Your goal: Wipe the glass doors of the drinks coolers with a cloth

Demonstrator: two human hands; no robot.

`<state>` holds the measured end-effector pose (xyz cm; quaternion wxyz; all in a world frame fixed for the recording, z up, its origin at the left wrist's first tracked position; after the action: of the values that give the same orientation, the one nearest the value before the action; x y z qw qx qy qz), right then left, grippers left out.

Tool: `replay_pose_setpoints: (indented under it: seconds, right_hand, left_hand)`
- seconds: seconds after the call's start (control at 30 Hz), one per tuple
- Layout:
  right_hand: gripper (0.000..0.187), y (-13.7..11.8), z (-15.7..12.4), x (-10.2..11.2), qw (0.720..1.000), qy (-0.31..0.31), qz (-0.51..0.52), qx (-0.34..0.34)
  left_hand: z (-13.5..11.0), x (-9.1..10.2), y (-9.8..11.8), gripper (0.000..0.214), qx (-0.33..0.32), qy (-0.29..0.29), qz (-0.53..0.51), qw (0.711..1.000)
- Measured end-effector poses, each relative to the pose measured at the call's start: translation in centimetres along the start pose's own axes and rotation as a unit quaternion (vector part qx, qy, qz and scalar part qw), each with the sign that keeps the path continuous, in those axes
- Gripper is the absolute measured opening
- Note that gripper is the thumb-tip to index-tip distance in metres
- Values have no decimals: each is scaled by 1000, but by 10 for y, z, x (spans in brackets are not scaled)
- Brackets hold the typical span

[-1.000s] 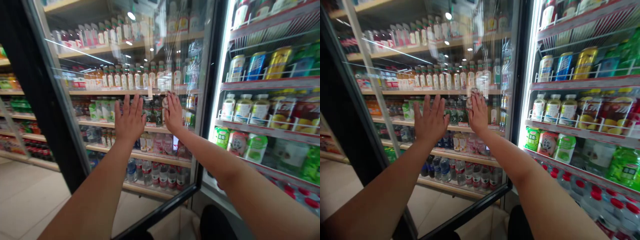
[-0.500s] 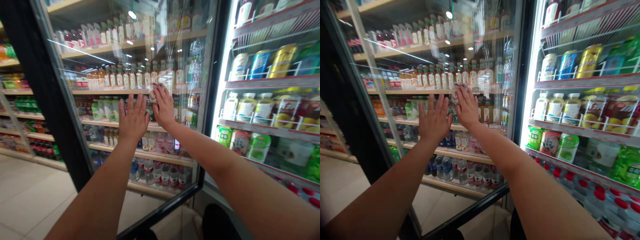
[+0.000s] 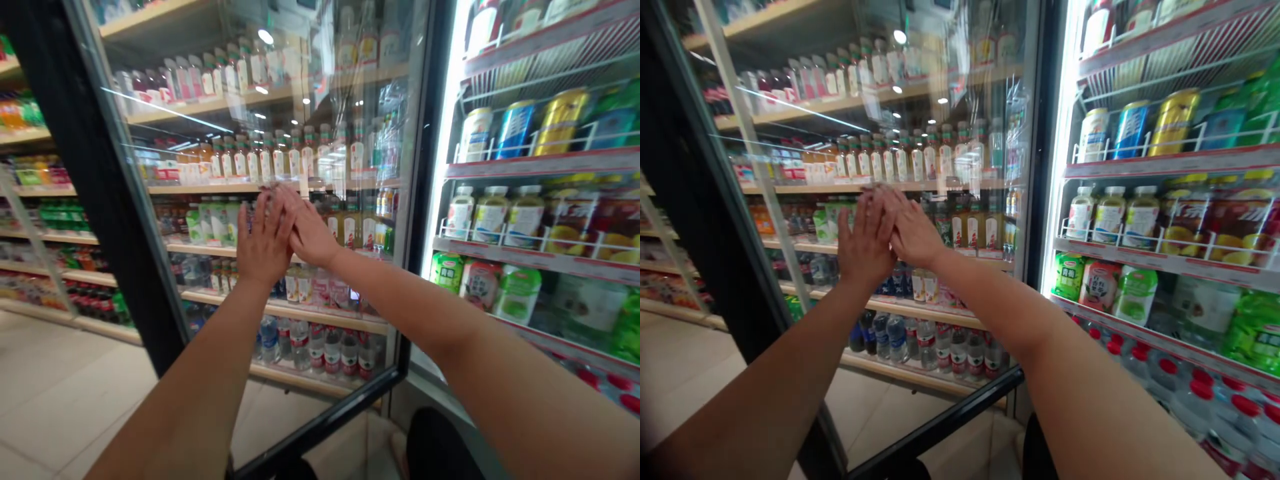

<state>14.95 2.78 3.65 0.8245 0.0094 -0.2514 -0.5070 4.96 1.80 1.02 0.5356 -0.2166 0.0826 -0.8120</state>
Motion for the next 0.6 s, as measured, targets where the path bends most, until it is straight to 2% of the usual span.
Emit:
replay_pose_setpoints:
  seconds: [0.07, 0.13, 0.2, 0.27, 0.33, 0.47, 0.53, 0.6]
  right_hand:
    - [62, 18, -10, 7, 1000, 20, 3, -15]
    - [62, 53, -22, 12, 993, 68, -5, -98]
    - [61, 85, -39, 7, 982, 83, -24, -169]
    - [61, 103, -55, -6, 980, 65, -47, -180]
    - [61, 108, -67, -18, 982, 56, -67, -165]
    - [60, 107, -78, -25, 980, 79, -79, -166]
    - [59, 106, -77, -25, 980, 80, -75, -167]
    - [59, 107, -77, -25, 980, 78, -71, -166]
  left_hand:
    - [-1, 2, 4, 57, -14, -8, 6, 1000]
    - [-5, 2, 11, 60, -19, -10, 16, 1000]
    - [-11, 3, 17, 66, -16, -6, 27, 999]
    - [-13, 4, 21, 72, -8, 4, 31, 999]
    - [-11, 6, 23, 72, 10, 18, 28, 999]
    - [-4, 4, 30, 54, 66, 54, 18, 996]
    - [-10, -5, 44, 50, 55, 42, 11, 998]
    - [-22, -18, 61, 55, 4, 7, 3, 1000]
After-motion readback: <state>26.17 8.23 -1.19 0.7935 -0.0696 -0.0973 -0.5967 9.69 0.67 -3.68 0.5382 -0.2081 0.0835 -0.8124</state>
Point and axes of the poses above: each hand's wrist, its own z-axis towards the middle knuckle, its own x-axis out of the back of the hand, y = z × x, the point moved 6 cm from there along z, towards the middle knuckle, and after that the axes turned 4 degrees about -x, right-handed, at the moved point
